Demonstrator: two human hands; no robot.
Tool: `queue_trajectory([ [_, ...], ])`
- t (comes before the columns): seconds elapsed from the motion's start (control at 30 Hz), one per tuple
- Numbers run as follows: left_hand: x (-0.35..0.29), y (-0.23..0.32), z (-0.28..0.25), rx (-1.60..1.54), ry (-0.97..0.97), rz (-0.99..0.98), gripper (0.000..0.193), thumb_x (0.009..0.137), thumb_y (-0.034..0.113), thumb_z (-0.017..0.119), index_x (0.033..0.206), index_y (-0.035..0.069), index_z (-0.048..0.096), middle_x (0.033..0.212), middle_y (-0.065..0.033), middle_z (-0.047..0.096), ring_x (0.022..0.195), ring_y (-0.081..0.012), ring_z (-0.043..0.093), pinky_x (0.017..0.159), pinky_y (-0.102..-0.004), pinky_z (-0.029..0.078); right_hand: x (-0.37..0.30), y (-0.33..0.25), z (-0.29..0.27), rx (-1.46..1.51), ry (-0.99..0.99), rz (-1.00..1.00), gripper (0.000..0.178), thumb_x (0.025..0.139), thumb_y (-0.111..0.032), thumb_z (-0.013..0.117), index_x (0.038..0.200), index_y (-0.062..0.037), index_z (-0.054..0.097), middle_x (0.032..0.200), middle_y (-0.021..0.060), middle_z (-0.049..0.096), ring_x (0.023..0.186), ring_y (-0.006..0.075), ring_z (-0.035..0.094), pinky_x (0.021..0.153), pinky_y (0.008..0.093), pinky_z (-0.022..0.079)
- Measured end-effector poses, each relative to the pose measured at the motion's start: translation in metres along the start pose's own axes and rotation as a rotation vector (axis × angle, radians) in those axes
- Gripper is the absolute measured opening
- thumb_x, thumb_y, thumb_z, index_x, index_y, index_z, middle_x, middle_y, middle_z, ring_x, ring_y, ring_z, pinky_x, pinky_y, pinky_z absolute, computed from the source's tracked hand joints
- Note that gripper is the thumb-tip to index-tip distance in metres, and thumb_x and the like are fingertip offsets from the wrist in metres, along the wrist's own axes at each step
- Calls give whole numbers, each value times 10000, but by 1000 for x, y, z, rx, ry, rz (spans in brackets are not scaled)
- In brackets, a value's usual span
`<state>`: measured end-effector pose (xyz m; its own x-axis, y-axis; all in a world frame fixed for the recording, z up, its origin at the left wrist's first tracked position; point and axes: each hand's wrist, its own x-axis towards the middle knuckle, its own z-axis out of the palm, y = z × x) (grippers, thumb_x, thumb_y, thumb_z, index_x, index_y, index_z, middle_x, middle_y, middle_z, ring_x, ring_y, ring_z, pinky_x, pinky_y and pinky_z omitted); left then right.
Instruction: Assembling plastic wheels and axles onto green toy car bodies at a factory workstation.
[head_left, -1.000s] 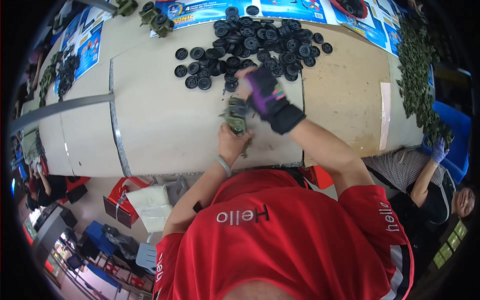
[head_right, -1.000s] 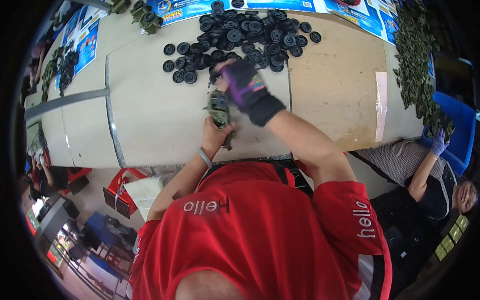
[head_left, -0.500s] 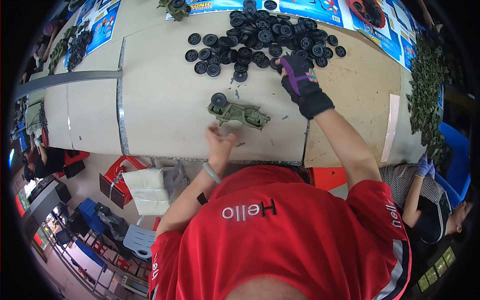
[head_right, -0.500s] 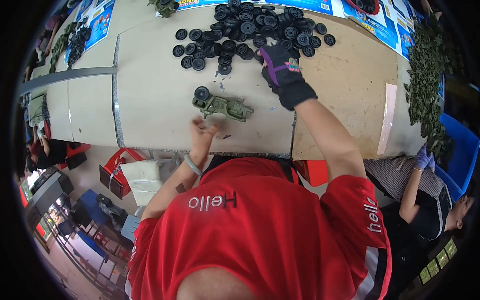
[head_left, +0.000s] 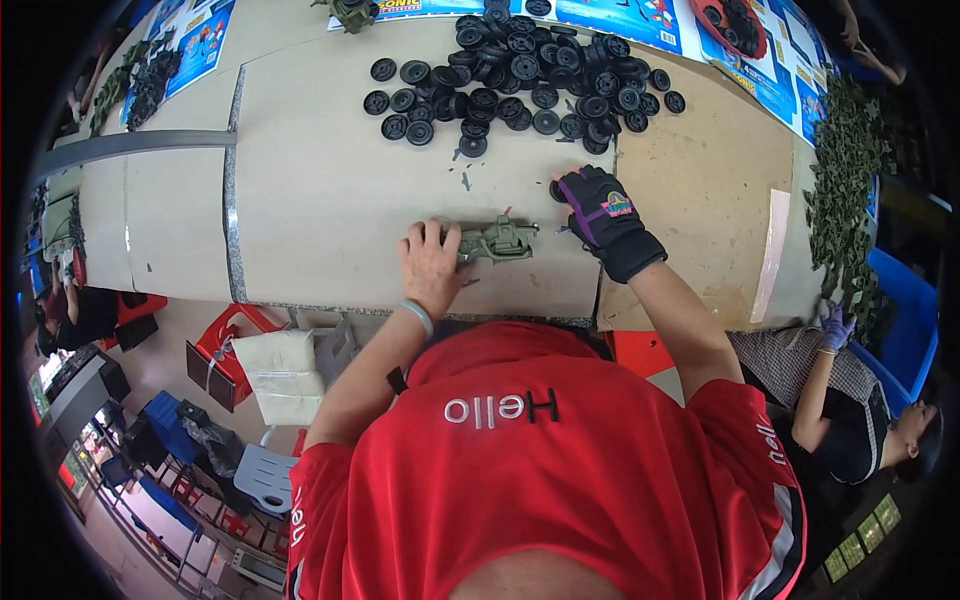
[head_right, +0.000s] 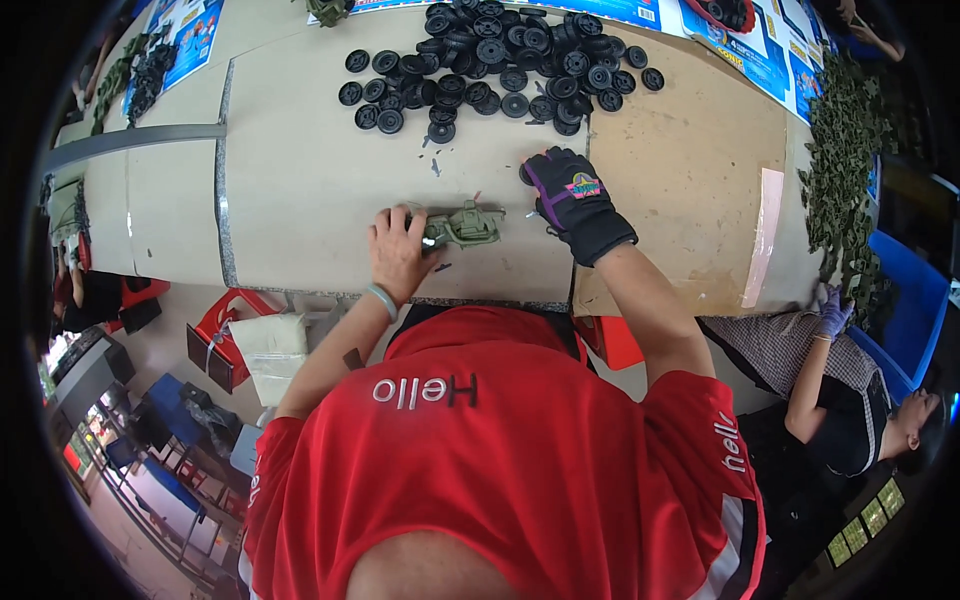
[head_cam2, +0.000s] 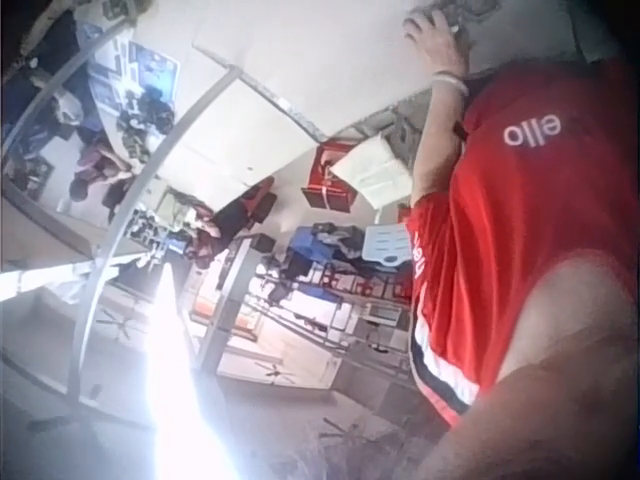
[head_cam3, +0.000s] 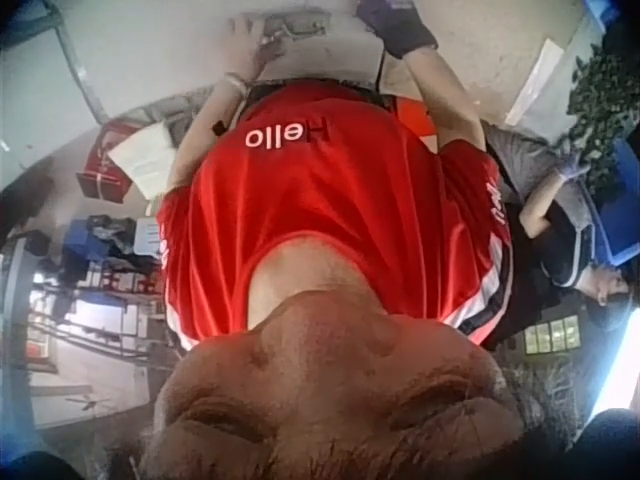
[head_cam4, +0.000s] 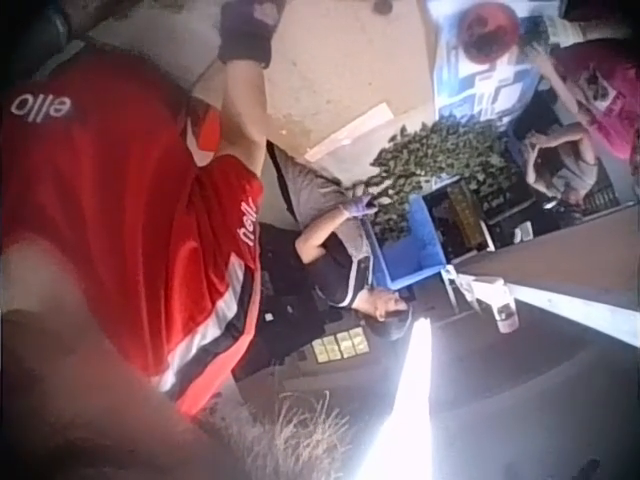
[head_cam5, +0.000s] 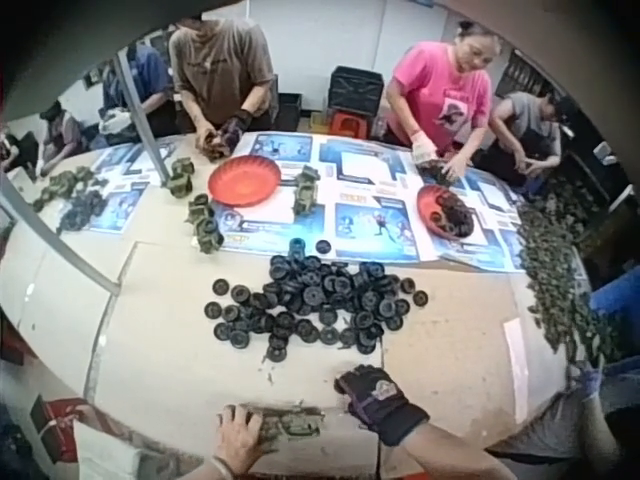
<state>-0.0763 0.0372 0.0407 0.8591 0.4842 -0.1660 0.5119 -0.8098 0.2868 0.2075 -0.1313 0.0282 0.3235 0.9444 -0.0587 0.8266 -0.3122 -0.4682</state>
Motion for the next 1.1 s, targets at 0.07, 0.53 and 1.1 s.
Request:
queue_trajectory([
  [0.07, -5, 10, 4, -18, 9, -21, 717, 655, 292, 932, 1272, 119, 612, 1313, -118, 551, 1295, -379, 496, 1047, -546, 416, 6, 3, -2, 27, -136, 37, 491, 852, -118, 780, 1323, -77, 647, 1135, 178, 689, 1139, 389, 637, 980, 496, 521],
  [0.53, -4, 8, 19, -70, 78, -16, 685, 671, 303, 923, 1240, 97, 603, 1308, -110, 557, 1368, -366, 471, 1034, -514, 433, 45, -83, -27, 28, -390, -422, 287, 826, -189, 737, 1089, -104, 660, 1063, 161, 658, 1032, 388, 648, 896, 488, 541],
  [1.1, -3, 6, 23, -82, 104, -12, 664, 713, 362, 912, 1248, 110, 609, 1317, -100, 548, 1386, -342, 461, 1053, -526, 405, 62, -103, 34, 198, -131, -241, 315, 853, -77, 655, 1167, -46, 669, 1083, 222, 686, 995, 433, 655, 901, 495, 536],
])
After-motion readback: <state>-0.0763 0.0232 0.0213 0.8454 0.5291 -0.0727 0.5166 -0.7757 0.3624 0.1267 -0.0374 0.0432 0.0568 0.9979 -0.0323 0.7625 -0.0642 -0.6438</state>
